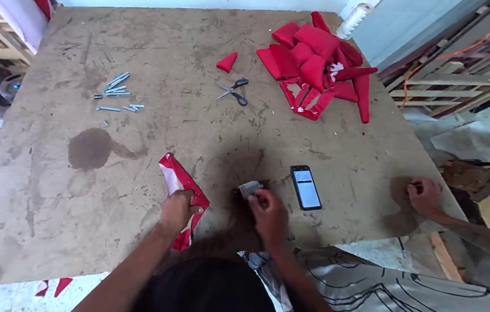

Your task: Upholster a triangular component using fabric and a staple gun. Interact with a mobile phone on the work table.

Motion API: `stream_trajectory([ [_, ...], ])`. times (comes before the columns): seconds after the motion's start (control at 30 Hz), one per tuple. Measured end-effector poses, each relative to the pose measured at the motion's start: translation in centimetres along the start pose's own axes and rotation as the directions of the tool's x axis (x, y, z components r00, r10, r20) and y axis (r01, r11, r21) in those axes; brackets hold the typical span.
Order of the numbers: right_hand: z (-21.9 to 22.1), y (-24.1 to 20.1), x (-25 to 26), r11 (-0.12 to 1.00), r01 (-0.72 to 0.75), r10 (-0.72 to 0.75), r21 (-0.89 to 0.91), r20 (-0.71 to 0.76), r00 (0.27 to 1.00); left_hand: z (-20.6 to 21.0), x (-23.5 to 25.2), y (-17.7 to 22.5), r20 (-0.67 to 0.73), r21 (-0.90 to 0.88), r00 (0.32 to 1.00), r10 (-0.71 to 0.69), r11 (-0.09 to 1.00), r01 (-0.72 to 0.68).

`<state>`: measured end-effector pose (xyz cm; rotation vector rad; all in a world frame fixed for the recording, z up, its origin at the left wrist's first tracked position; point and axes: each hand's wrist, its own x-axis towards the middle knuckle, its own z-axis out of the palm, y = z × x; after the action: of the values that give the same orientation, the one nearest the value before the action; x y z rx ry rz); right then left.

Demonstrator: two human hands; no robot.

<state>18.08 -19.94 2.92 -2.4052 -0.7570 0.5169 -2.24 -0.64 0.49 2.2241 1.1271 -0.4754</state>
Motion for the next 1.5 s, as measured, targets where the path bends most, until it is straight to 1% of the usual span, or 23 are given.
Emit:
stream_trajectory([
  [0.03,-0.4,1.8,-0.3,0.999,-0.026,0.024,-0.035,-0.047,0.999,0.1,-0.1,-0.1,-0.005,-0.009,1.000,0.005,1.000,-0.005],
  [0.1,-0.3,3.5,-0.8,0.987,-0.085,0.086,-0.134,-0.004,0.996,0.1,0.0,-0.2,-0.008,-0.022,1.000,0.027,0.999,-0.027],
  [0.27,1.2,1.8,-1.0,0.954,-0.089,0.129,-0.287,0.123,0.984,0.3,-0.3,-0.6,-0.016,-0.033,0.999,0.030,0.999,-0.031],
  [0.33,1.3,1.4,-0.3,0.948,-0.080,0.132,-0.309,0.150,0.980,0.3,-0.3,-0.5,-0.027,-0.054,0.999,0.040,0.998,-0.042],
  [0.37,1.3,1.4,-0.2,0.953,-0.071,0.124,-0.295,0.162,0.979,0.4,-0.5,-0.7,-0.037,-0.076,0.998,0.047,0.996,-0.050],
  [0.43,0.5,0.6,-0.2,0.977,-0.078,0.118,-0.200,0.194,0.974,0.3,-0.7,-1.0,-0.057,-0.102,0.996,0.068,0.992,-0.073],
  [0.47,-0.2,-0.5,-0.5,0.982,-0.086,0.123,-0.168,0.225,0.967,0.2,-0.7,-1.2,-0.065,-0.105,0.995,0.077,0.991,-0.084],
  [0.53,-1.5,-3.0,-1.7,0.983,-0.072,0.122,-0.168,0.309,0.943,0.4,-0.6,-1.6,-0.060,-0.116,0.994,0.094,0.988,-0.100],
  [0.6,-1.7,-4.6,-3.0,0.987,0.007,0.062,-0.163,0.414,0.908,0.7,-0.4,-1.8,-0.059,-0.129,0.994,0.097,0.986,-0.104],
  [0.67,-0.9,-5.6,-4.0,0.985,0.123,-0.049,-0.120,0.492,0.869,0.8,-0.2,-1.9,-0.073,-0.128,0.992,0.108,0.985,-0.117],
  [0.73,0.3,-6.1,-4.5,0.962,0.239,-0.140,-0.133,0.511,0.848,0.9,-0.2,-2.0,-0.076,-0.125,0.991,0.113,0.985,-0.122],
  [0.83,1.7,-6.7,-4.2,0.926,0.316,-0.167,-0.206,0.527,0.833,1.0,-0.4,-2.1,-0.081,-0.113,0.990,0.118,0.985,-0.127],
  [1.07,2.2,-7.5,-3.8,0.892,0.341,-0.122,-0.298,0.566,0.815,0.8,-0.7,-1.7,-0.071,-0.085,0.991,0.110,0.990,-0.116],
  [1.27,2.8,-8.0,-5.9,0.900,0.359,-0.147,-0.249,0.601,0.785,0.6,-0.8,-1.5,-0.068,-0.048,0.991,0.111,0.992,-0.115],
  [1.43,2.5,-8.2,-7.1,0.913,0.369,-0.172,-0.174,0.656,0.735,0.3,-0.8,-1.2,-0.079,-0.079,0.991,0.106,0.991,-0.112],
  [1.5,2.5,-8.5,-7.6,0.910,0.376,-0.171,-0.176,0.667,0.726,0.6,-0.9,-1.1,-0.081,-0.076,0.992,0.098,0.992,-0.104],
])
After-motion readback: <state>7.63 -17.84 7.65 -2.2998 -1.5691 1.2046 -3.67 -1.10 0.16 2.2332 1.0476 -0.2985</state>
